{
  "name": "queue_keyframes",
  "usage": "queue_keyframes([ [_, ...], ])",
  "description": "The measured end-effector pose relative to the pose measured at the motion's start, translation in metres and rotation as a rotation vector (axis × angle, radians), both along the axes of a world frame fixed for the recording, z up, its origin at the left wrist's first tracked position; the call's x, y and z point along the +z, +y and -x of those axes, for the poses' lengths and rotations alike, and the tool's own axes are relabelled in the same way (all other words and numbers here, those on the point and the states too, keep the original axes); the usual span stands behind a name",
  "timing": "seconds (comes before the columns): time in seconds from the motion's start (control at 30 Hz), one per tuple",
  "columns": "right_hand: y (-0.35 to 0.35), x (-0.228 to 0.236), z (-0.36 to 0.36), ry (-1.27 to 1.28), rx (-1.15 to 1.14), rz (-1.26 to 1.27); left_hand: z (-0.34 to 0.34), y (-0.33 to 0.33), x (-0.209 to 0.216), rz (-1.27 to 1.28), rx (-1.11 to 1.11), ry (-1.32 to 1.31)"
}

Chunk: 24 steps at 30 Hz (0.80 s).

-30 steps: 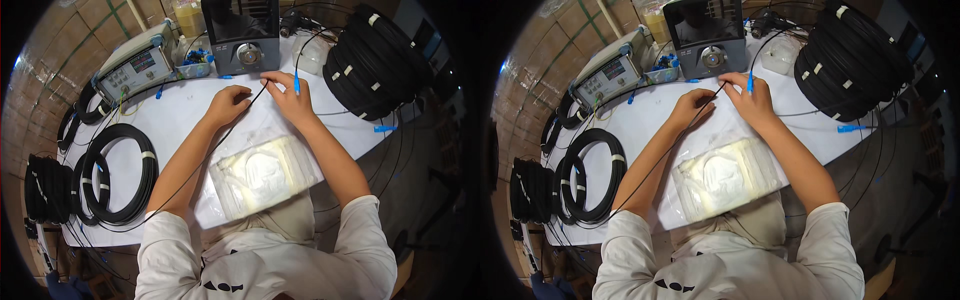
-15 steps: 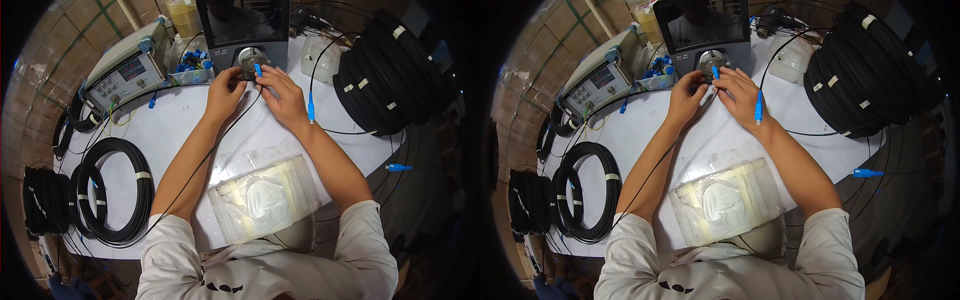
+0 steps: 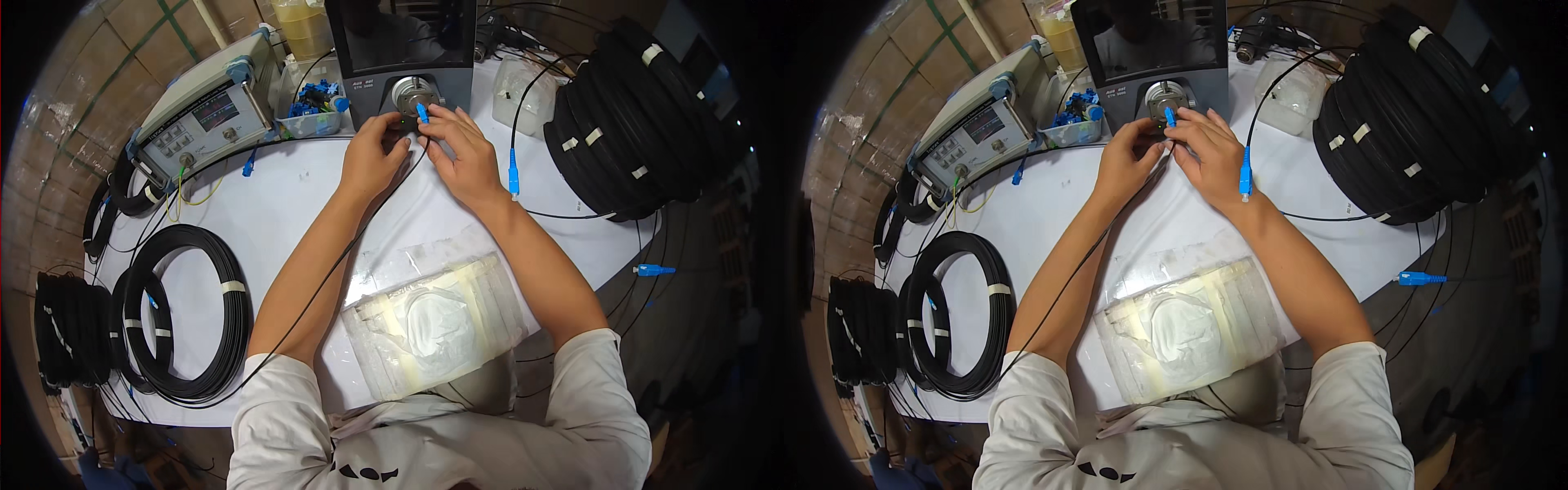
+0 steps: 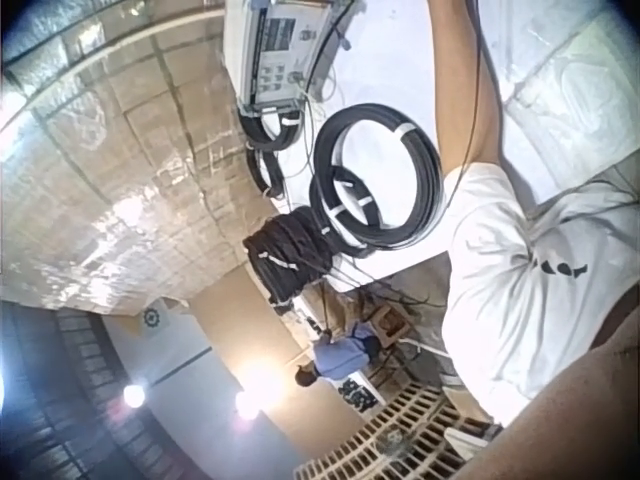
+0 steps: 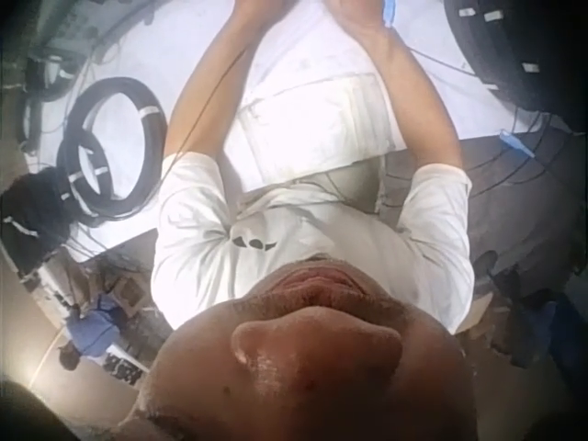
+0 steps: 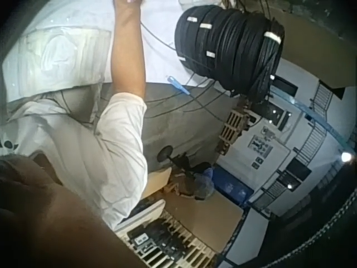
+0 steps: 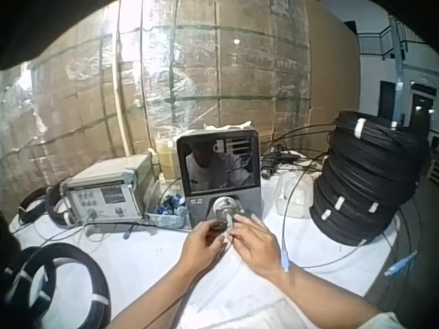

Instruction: Cleaning and testing the connectors of fiber optic cables using specialized industrial inspection equipment.

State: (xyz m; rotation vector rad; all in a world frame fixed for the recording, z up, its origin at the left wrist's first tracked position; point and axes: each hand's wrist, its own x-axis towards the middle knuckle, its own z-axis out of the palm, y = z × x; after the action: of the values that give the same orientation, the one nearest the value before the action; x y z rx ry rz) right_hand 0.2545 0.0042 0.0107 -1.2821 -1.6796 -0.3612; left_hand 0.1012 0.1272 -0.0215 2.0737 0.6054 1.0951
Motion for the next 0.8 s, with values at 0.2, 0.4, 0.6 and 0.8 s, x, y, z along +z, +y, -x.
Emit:
queue_keyframes([
  [0.2, 0.006, 0.010, 0.004, -0.010, -0.058, -0.063, 0.002, -0.003, 0.008, -0.025, 0.029, -0.001],
  [0.4, 0.014, 0.029, 0.011, -0.040, -0.110, -0.141, -0.001, -0.017, 0.018, -0.149, 0.082, -0.020],
  [0.6, 0.017, 0.022, 0.000, -0.063, -0.065, -0.138, -0.004, -0.017, 0.023, -0.283, 0.089, -0.049],
  [0.8, 0.034, 0.011, -0.003, 0.034, -0.198, -0.110, -0.005, -0.017, 0.022, -0.317, 0.066, -0.068],
])
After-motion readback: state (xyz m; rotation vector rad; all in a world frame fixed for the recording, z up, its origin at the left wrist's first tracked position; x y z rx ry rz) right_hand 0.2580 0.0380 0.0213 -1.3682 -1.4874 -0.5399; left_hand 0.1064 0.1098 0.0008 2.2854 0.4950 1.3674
